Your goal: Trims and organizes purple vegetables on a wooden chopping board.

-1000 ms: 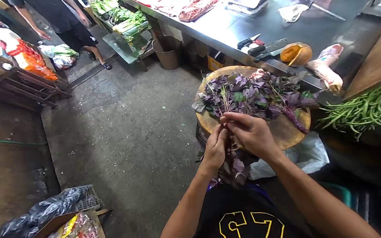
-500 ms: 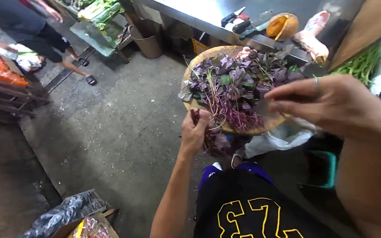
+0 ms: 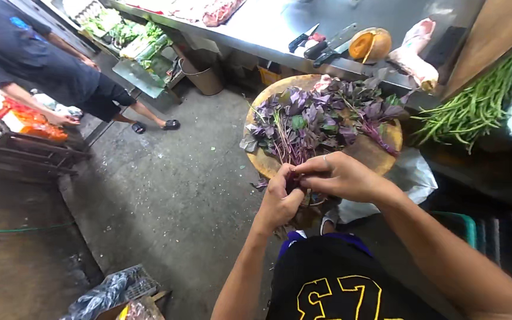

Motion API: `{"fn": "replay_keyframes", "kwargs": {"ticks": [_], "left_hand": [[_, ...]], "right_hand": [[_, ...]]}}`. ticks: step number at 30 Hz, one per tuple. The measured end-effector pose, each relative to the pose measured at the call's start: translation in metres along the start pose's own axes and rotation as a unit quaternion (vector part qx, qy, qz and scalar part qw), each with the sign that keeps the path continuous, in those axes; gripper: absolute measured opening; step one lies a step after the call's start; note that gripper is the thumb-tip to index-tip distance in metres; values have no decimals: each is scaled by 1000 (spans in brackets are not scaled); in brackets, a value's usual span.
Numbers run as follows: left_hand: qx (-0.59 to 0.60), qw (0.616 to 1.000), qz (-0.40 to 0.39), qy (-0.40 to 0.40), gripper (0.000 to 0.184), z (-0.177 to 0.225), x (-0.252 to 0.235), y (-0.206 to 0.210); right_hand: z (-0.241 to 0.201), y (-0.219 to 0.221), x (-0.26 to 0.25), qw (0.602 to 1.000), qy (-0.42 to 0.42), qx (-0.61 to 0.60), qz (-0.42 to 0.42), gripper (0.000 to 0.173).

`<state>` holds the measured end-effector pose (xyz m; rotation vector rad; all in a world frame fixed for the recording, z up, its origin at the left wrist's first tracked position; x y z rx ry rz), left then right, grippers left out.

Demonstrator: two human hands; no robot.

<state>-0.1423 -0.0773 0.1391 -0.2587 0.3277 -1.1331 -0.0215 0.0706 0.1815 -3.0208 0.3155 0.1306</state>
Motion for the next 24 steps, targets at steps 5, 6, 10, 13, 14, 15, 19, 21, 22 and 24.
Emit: {"fn": "replay_keyframes", "kwargs": {"ticks": [5,6,10,13,14,15,19,21,22,24], "left_hand": [[46,999,-7,17,26,1,9,-3],[60,998,-15,31,26,1,12,-4],[55,996,-21,68,38,-4,24,-8],[53,996,-13,71,50,-5,31,-8],[53,996,-6,66,48,-5,33,-8],[49,997,4,59,44,-4,35,-8],[21,995,92,11,17,-4,38,-7],[38,989,146,-4,19,-9,37,-10],[50,985,166,-13,23,-11,35,-11],[65,981,183,-23,29,-16,34,-9]], "right_hand": [[2,1,-1,998,-50,-3,-25,14],[2,1,-1,998,-54,-13,-34,14],[-3,7,0,996,-72,-29,-40,13],[-6,15,-2,996,-85,-20,-28,13],[-7,19,-2,996,-81,-18,-20,12],[-9,24,-2,997,-78,-15,-12,12],[-17,33,6,994,-59,63,62,19],[-26,29,18,990,-25,100,96,17],[-30,29,26,989,-3,114,94,14],[-36,33,41,990,58,119,57,14]]}}
Point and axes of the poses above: each hand's wrist, its own x-axis away from the middle knuckle, its own y-axis out of the palm, z = x × y, the point moved 1 cm from there along -x, towards the middle knuckle, and after that the axes turned 14 degrees about -x, right-handed, at the moved point
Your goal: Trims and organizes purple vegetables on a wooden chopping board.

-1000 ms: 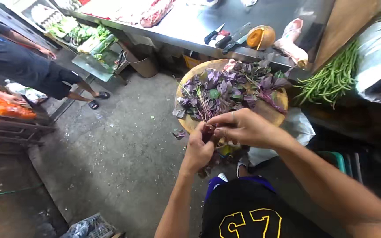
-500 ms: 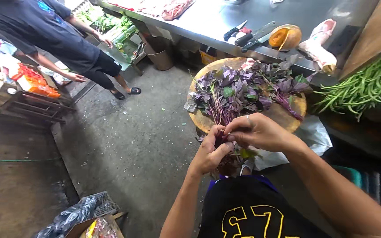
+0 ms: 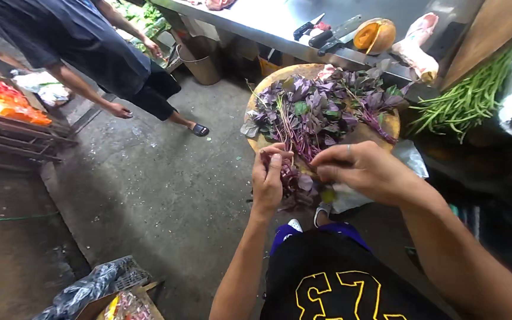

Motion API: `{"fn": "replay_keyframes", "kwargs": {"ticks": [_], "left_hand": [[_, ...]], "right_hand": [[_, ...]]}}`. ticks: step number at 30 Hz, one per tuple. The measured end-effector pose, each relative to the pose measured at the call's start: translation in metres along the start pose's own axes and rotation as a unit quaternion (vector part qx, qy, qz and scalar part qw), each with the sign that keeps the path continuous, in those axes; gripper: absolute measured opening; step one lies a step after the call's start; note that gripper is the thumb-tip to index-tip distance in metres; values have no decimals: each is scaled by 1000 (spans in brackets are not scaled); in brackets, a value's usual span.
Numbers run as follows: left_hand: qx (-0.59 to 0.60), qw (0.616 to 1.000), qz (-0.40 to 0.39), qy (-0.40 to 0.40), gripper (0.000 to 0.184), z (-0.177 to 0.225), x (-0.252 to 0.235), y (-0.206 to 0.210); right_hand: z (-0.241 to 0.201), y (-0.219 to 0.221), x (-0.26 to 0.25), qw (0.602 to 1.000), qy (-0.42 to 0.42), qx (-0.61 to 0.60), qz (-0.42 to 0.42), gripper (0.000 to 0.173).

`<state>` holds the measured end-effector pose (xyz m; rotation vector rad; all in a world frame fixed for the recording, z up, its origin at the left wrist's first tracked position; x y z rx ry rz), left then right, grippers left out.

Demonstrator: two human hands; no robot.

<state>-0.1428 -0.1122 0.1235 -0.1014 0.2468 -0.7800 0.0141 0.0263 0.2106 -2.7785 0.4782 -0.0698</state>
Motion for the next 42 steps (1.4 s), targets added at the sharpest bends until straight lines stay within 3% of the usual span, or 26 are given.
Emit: {"fn": "replay_keyframes", "kwargs": {"ticks": [3,6,7,9,12,15,17,21,25,29,31,35,39,41,42], "left_hand": [[15,999,18,-23,36,-4,5,12],[60,998,-6,-16,36,1,12,26],[65,998,-13,-10,34,4,15,30],[62,998,-23,14,30,11,21,34],[92,993,-46,56,30,18,27,32],[148,985,-37,81,24,28,29,39],[170,982,0,88,25,34,18,46],[127,990,44,40,29,31,1,57],[-8,999,-23,37,25,38,9,82],[-94,991,-91,31,54,46,18,115],[-92,990,-102,-12,46,47,22,124],[-121,989,16,-87,4,35,23,136],[-115,979,118,-120,13,35,27,151],[-97,976,156,-117,11,39,29,164],[-78,974,178,-118,11,41,29,169]], "right_hand": [[2,20,10,993,108,18,-45,27],[26,38,-2,979,197,48,8,45],[36,39,-4,977,203,56,28,42],[50,33,-3,980,173,81,59,26],[51,19,1,984,69,150,72,18],[55,13,-1,987,-53,147,23,13],[62,-2,-1,991,-39,128,-17,17],[51,-59,24,987,-15,121,101,15],[27,-76,37,991,-60,-4,119,10],[44,-62,31,975,-38,-204,74,9],[60,-62,28,970,-22,-233,66,10],[86,-70,38,987,-61,-141,43,28],[109,-35,67,996,-22,-78,-49,84],[123,-8,77,997,-28,-62,-32,96],[132,4,78,997,-54,-53,9,93]]}}
Point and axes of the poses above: each hand's wrist, its own x-axis away from the middle knuckle, its own y-axis out of the palm, z = x × y, the point moved 1 cm from there along -x, towards the middle knuckle, and after that the axes turned 14 degrees about -x, right-handed, at the moved point
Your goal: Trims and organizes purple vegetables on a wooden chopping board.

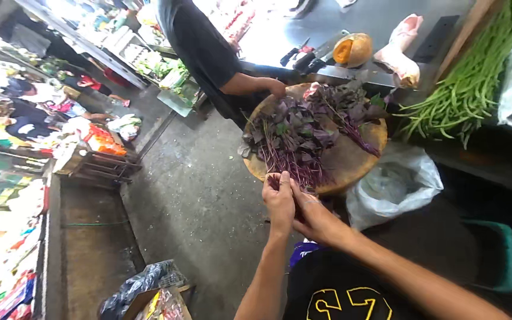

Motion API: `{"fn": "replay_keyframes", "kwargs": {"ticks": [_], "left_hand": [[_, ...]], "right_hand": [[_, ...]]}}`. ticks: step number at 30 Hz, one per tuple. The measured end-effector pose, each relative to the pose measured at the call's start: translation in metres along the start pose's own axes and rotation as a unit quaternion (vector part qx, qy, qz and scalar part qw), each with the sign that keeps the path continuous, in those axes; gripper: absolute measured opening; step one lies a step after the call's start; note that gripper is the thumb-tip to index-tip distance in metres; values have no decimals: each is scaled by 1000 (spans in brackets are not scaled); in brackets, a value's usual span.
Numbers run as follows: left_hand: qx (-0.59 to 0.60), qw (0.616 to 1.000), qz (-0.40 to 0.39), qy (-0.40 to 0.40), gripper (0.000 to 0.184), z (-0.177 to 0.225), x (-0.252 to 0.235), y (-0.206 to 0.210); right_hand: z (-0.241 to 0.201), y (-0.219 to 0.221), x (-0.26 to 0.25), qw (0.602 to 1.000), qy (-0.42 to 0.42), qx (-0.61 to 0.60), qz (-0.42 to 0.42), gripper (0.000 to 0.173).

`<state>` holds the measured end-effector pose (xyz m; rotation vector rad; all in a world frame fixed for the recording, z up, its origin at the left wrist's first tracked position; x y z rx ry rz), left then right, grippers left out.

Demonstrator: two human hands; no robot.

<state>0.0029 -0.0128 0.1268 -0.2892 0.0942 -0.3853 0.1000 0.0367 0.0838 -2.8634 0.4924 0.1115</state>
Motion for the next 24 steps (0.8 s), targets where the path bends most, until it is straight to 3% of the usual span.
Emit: {"fn": "replay_keyframes", "kwargs": {"ticks": [2,4,7,8,10,12,15,17,20,24], "left_hand": [[44,998,26,-22,11,5,3,7],[70,997,12,-24,10,6,8,10],[19,996,-92,4,44,-3,19,5],[7,994,-112,3,47,-9,24,4],[21,994,-110,-17,32,-25,30,1],[55,995,-69,-35,22,-39,35,0],[143,989,9,-40,21,-56,31,-16],[191,980,25,-39,16,-60,25,-30],[185,980,-65,-42,10,-58,28,-33],[69,981,-168,-62,17,-38,43,2]], "right_hand": [[13,13,-1,994,-53,32,95,76],[16,16,-2,987,-54,60,138,54],[9,10,2,990,-36,64,124,32],[7,8,5,992,-35,51,109,33],[12,10,9,996,-44,18,70,33],[21,11,11,999,-37,-20,-3,34],[9,-19,11,985,31,-80,-148,62],[-2,-45,17,980,50,-161,-104,63],[-2,-69,13,962,10,-272,21,52],[3,-69,-7,885,-43,-461,52,59]]}}
Point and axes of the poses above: each hand's wrist, its own x-axis away from the middle knuckle, its own y-axis out of the palm, z = x × y, the point moved 1 cm from there along -x, towards the middle knuckle, and after that the axes turned 14 degrees about -x, right-handed, at the moved point
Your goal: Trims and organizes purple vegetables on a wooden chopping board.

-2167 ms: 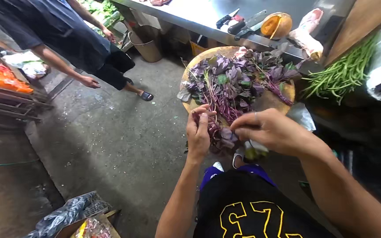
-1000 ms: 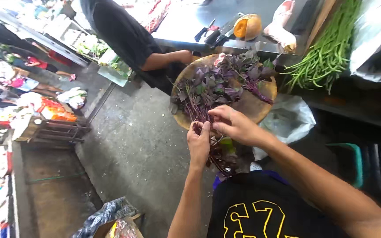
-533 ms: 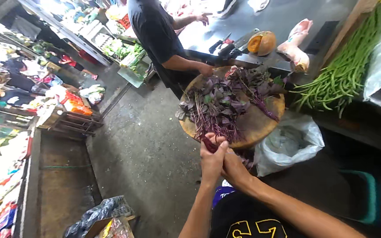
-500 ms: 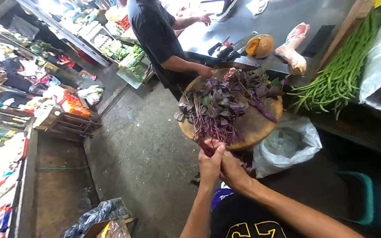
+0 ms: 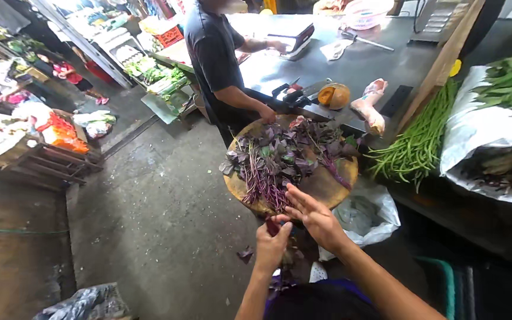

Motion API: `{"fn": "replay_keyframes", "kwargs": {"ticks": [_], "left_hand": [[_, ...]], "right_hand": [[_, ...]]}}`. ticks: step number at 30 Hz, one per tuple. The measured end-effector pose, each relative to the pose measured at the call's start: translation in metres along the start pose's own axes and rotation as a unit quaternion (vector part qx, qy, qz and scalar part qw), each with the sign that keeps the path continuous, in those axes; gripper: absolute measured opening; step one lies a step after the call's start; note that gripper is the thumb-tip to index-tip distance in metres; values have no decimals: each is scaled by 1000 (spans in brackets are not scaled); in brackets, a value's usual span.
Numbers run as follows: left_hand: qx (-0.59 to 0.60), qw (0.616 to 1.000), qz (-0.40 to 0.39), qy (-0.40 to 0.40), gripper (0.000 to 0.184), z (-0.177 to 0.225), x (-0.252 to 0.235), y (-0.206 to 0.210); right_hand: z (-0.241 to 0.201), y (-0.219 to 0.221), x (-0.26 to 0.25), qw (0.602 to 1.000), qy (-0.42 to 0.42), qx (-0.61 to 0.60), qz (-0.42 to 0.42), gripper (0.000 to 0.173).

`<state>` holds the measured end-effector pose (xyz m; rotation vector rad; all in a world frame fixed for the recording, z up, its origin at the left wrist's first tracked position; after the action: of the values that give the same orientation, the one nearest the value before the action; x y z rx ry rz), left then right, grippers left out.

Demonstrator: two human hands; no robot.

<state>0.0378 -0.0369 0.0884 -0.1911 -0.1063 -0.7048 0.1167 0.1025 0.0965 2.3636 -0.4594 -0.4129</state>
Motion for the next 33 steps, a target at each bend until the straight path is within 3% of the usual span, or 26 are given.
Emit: {"fn": "replay_keyframes", "kwargs": {"ticks": [3,9,14,17,19,20,22,24,26,28,30,31,32,33], "left_hand": [[-18,1000,-4,-13,11,4,1,24],[24,997,-67,37,8,-5,3,15],[-64,997,-38,9,4,8,1,21],[-49,972,-229,-32,5,10,-6,7],[-41,950,-307,-38,9,4,-9,2],[-44,960,-270,-51,12,1,-9,3],[-87,989,-92,-78,16,-2,-14,8],[-188,976,82,-75,22,-4,-25,15],[-331,936,115,-37,34,-16,-29,22],[-429,893,81,111,33,-44,-10,32],[-454,846,59,274,29,-56,21,39],[-433,850,56,293,32,-50,29,34],[-394,883,51,248,30,-34,30,24],[-351,921,50,160,27,-16,21,9]], "right_hand": [[6,5,1,1000,14,-20,13,63],[9,-9,7,995,57,-69,-53,74],[6,-8,-1,992,69,22,-102,76],[-4,-19,-6,978,122,48,-160,70],[-19,-25,-13,984,151,48,-88,59],[-24,-28,-17,987,153,43,-15,51],[-19,-28,-16,981,128,68,129,47],[7,-14,6,964,108,173,172,69],[21,5,25,944,134,271,135,98],[3,3,7,913,163,368,68,102],[-19,-25,-24,879,231,417,-32,71],[-17,-44,-28,874,242,409,-101,46],[-7,-56,-21,872,245,390,-165,30],[6,-58,-4,866,227,379,-231,25]]}}
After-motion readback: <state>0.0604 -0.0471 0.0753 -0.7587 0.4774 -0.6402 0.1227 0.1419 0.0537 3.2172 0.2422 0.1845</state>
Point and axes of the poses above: each hand's wrist, its own x-axis away from the middle knuckle, its own y-axis out of the palm, z = x × y, the point moved 1 cm from there along -x, towards the middle knuckle, and after that the axes turned 14 degrees about -x, right-handed, at the moved point
